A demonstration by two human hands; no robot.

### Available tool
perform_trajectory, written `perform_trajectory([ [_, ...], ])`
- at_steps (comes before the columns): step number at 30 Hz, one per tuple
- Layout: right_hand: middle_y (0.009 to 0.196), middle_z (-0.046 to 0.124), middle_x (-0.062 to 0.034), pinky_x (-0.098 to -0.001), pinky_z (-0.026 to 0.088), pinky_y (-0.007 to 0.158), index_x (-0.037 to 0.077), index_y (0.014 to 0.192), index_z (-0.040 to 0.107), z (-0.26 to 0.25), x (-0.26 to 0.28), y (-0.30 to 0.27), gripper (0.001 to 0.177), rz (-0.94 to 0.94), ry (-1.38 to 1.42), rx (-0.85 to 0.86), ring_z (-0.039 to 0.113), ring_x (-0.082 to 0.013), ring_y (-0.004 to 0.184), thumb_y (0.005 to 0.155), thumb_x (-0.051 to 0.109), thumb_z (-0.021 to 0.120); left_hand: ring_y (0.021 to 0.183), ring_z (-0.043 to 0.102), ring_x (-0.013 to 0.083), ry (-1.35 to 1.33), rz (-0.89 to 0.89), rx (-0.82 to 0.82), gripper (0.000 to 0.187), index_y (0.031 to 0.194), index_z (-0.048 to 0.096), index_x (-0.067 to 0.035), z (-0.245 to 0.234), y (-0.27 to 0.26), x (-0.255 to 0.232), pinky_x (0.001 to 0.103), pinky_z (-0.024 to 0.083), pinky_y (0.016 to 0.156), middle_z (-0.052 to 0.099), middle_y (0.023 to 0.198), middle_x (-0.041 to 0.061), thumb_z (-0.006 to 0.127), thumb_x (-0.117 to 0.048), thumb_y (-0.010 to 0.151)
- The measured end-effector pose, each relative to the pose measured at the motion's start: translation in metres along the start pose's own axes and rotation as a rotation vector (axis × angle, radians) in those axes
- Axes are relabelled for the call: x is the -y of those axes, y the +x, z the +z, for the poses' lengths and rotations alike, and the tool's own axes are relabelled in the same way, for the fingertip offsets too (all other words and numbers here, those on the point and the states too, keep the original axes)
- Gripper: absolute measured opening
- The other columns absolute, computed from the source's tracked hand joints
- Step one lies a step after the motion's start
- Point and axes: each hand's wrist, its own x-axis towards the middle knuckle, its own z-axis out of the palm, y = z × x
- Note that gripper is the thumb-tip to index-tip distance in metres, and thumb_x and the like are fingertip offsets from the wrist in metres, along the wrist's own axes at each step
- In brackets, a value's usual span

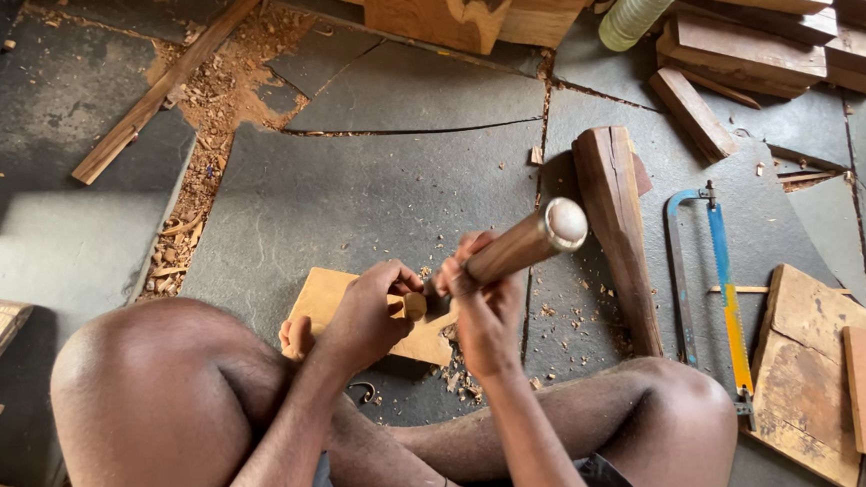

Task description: The person sits on the floor and carves a small rectangular piece of wood using a chisel and a wooden mallet. They repeatedly strike the chisel to remove wood chips and shape the block, occasionally adjusting the wood's position.

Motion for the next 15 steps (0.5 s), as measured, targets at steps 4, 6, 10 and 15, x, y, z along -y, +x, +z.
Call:
perform_trajectory([
  [4, 0.112, 0.051, -0.0017, -0.0312, 0.051, 0.085, 0.012, 0.118, 0.049, 0.002, -0.013, -0.008, 0.027, -0.064, 0.012, 0.048, 0.053, -0.0121, 0.095, 0.100, 0.009, 0.070, 0.098, 0.073, 0.0178, 0.005, -0.038, 0.005, 0.037, 0.103, 0.062, -0.006, 0.000, 0.000, -0.002, 0.033, 0.061, 0.081, 0.073, 0.101, 0.007, 0.082, 0.002, 0.073],
  [6, 0.117, 0.048, -0.0015, -0.0305, 0.047, 0.091, 0.014, 0.120, 0.049, 0.002, -0.022, -0.009, 0.027, -0.093, -0.053, 0.063, 0.050, -0.0112, 0.104, 0.102, 0.007, 0.068, 0.099, 0.073, 0.0187, 0.002, -0.058, 0.010, 0.036, 0.103, 0.061, -0.004, 0.000, 0.001, -0.001, 0.033, 0.062, 0.081, 0.073, 0.101, 0.008, 0.081, 0.003, 0.074],
  [10, 0.118, 0.046, -0.0016, -0.0292, 0.044, 0.097, 0.014, 0.124, 0.046, -0.004, -0.027, -0.010, 0.029, -0.094, 0.032, 0.096, 0.048, -0.0108, 0.106, 0.104, 0.007, 0.066, 0.100, 0.073, 0.0203, 0.004, 0.031, 0.007, 0.043, 0.110, 0.062, -0.005, -0.001, 0.003, -0.003, 0.033, 0.061, 0.087, 0.073, 0.104, 0.008, 0.081, 0.003, 0.072],
  [15, 0.120, 0.049, -0.0020, -0.0304, 0.051, 0.094, 0.014, 0.127, 0.044, -0.005, -0.017, -0.010, 0.031, 0.007, -0.168, 0.137, 0.054, -0.0127, 0.107, 0.103, 0.019, 0.064, 0.104, 0.069, 0.0230, 0.025, -0.020, 0.042, 0.068, 0.126, 0.054, -0.009, -0.003, 0.001, -0.016, 0.036, 0.059, 0.085, 0.068, 0.111, 0.010, 0.086, -0.003, 0.067],
])
